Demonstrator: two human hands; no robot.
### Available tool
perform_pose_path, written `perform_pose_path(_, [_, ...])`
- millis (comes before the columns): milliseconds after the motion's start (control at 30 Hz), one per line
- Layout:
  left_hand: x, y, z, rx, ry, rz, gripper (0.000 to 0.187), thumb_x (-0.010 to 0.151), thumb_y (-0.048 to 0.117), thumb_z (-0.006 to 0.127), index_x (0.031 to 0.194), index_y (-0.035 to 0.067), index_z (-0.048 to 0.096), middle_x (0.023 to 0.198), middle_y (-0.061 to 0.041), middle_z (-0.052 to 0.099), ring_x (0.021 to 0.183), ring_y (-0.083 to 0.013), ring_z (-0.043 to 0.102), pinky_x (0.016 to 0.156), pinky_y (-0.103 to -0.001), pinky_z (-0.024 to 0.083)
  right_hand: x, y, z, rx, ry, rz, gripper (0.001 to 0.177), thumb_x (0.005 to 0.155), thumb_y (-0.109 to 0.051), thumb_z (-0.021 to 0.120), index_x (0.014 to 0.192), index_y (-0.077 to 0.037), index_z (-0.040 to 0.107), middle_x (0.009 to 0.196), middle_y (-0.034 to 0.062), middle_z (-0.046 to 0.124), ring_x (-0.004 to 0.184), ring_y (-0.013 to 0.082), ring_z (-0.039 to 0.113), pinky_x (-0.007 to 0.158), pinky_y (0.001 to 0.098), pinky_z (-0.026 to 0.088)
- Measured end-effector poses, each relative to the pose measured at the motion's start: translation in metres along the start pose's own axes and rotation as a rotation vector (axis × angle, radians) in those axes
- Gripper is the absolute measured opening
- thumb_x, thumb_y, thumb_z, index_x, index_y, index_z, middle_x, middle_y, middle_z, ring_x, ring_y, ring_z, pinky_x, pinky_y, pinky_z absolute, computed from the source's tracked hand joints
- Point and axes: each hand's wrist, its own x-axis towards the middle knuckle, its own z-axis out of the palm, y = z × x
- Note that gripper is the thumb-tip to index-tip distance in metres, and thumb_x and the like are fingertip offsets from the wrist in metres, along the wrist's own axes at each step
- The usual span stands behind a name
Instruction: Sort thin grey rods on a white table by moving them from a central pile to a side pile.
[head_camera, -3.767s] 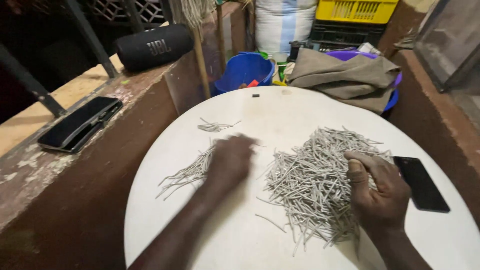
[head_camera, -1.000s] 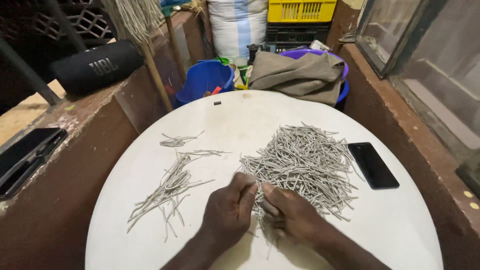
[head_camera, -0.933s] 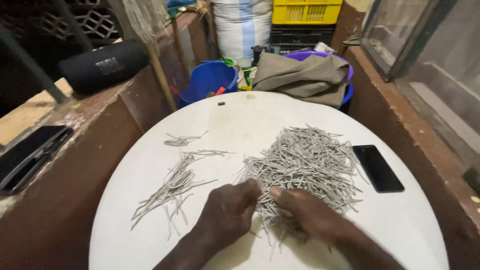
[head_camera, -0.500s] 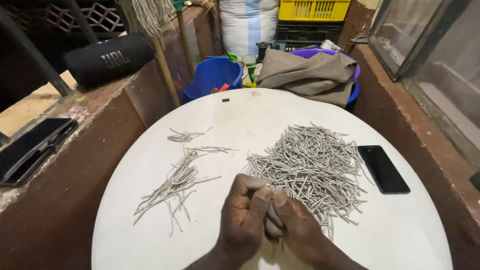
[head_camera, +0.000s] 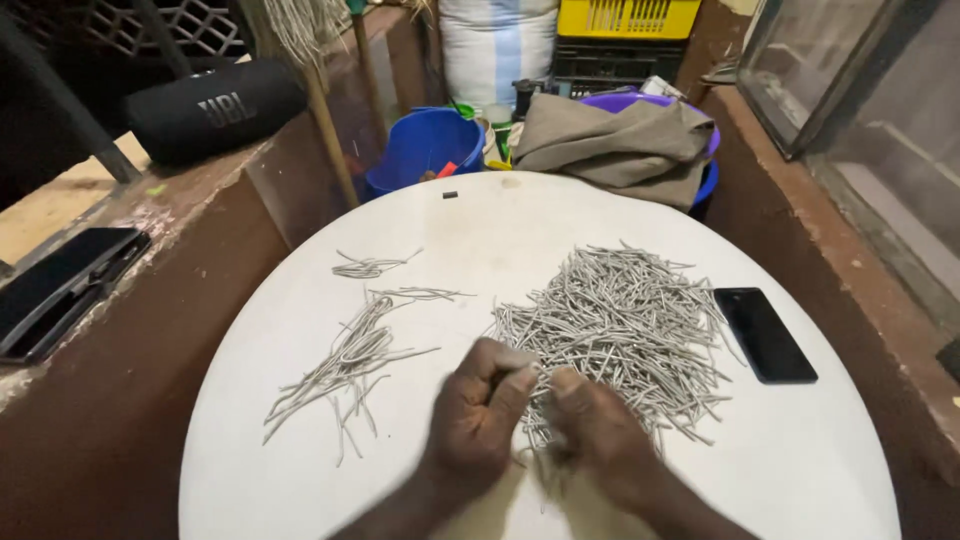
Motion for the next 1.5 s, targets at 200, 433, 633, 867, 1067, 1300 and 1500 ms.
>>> perform_pose_path(200, [0.012,-0.026,-0.021,0.33,-0.156,0.069,0.016,0.103,0.024,0.064,0.114,0.012,0.066,0.087,-0.003,0.072,0.071,-0.0177,0.069,0.066,-0.033,0.054,-0.001,-0.019,0.006,0.314,-0.125,0.303,0.048,0.111,-0.047,0.054,0.076,-0.016,0.047,0.061,-0.0021,0.043,0.052,0.0144,0.041,0.05,0.0327,0.036])
perform_pose_path(433, [0.012,0.002,-0.042,0.882,-0.64,0.319,0.012,0.099,0.013,0.063,0.09,0.016,0.056,0.065,-0.005,0.066,0.05,-0.0304,0.066,0.043,-0.045,0.048,-0.008,-0.039,-0.016,-0.751,-0.197,0.138,0.056,0.112,-0.044,0.056,0.062,-0.017,0.049,0.054,-0.0026,0.05,0.051,0.0121,0.047,0.055,0.0342,0.037])
perform_pose_path(633, [-0.009,0.002,0.011,-0.483,0.126,-0.188,0.018,0.106,0.018,0.061,0.11,0.001,0.055,0.06,-0.014,0.055,0.029,-0.0228,0.051,0.024,-0.033,0.041,-0.005,-0.018,0.03,0.267,-0.054,-0.123,0.062,0.112,-0.044,0.042,0.06,-0.012,0.037,0.045,0.0073,0.034,0.036,0.0256,0.043,0.046,0.0383,0.043])
perform_pose_path(867, [0.019,0.012,-0.053,0.82,-0.625,0.263,0.015,0.094,0.008,0.064,0.095,0.02,0.054,0.069,-0.002,0.066,0.05,-0.0311,0.059,0.045,-0.044,0.042,-0.005,-0.052,-0.023,-0.889,-0.183,0.119,0.062,0.113,-0.051,0.055,0.062,-0.02,0.039,0.055,-0.0036,0.039,0.05,0.0118,0.036,0.055,0.0354,0.029])
perform_pose_path(1067, [-0.004,0.001,0.0,-0.092,-0.069,0.002,0.011,0.104,0.016,0.065,0.107,0.006,0.066,0.074,-0.004,0.063,0.059,-0.0131,0.055,0.055,-0.031,0.045,-0.007,-0.02,0.018,0.165,-0.261,-0.118,0.056,0.112,-0.043,0.046,0.065,-0.012,0.042,0.052,0.0031,0.036,0.04,0.0193,0.036,0.043,0.0354,0.034])
perform_pose_path(1300, [0.02,-0.012,-0.044,0.794,-0.465,0.28,0.024,0.082,0.008,0.066,0.089,0.027,0.054,0.069,0.005,0.067,0.05,-0.0223,0.061,0.045,-0.04,0.045,0.006,-0.049,-0.03,-1.211,-0.016,-0.002,0.063,0.104,-0.063,0.048,0.055,-0.024,0.049,0.049,-0.0093,0.053,0.047,0.0099,0.054,0.055,0.0345,0.038])
perform_pose_path(1500, [0.016,0.0,-0.04,0.658,-0.446,0.308,0.012,0.096,0.01,0.066,0.095,0.02,0.06,0.077,0.003,0.071,0.055,-0.0216,0.065,0.051,-0.037,0.049,0.012,-0.041,-0.045,-0.883,0.249,-0.321,0.056,0.104,-0.036,0.061,0.054,-0.018,0.042,0.051,-0.0019,0.043,0.045,0.0152,0.038,0.044,0.0351,0.034])
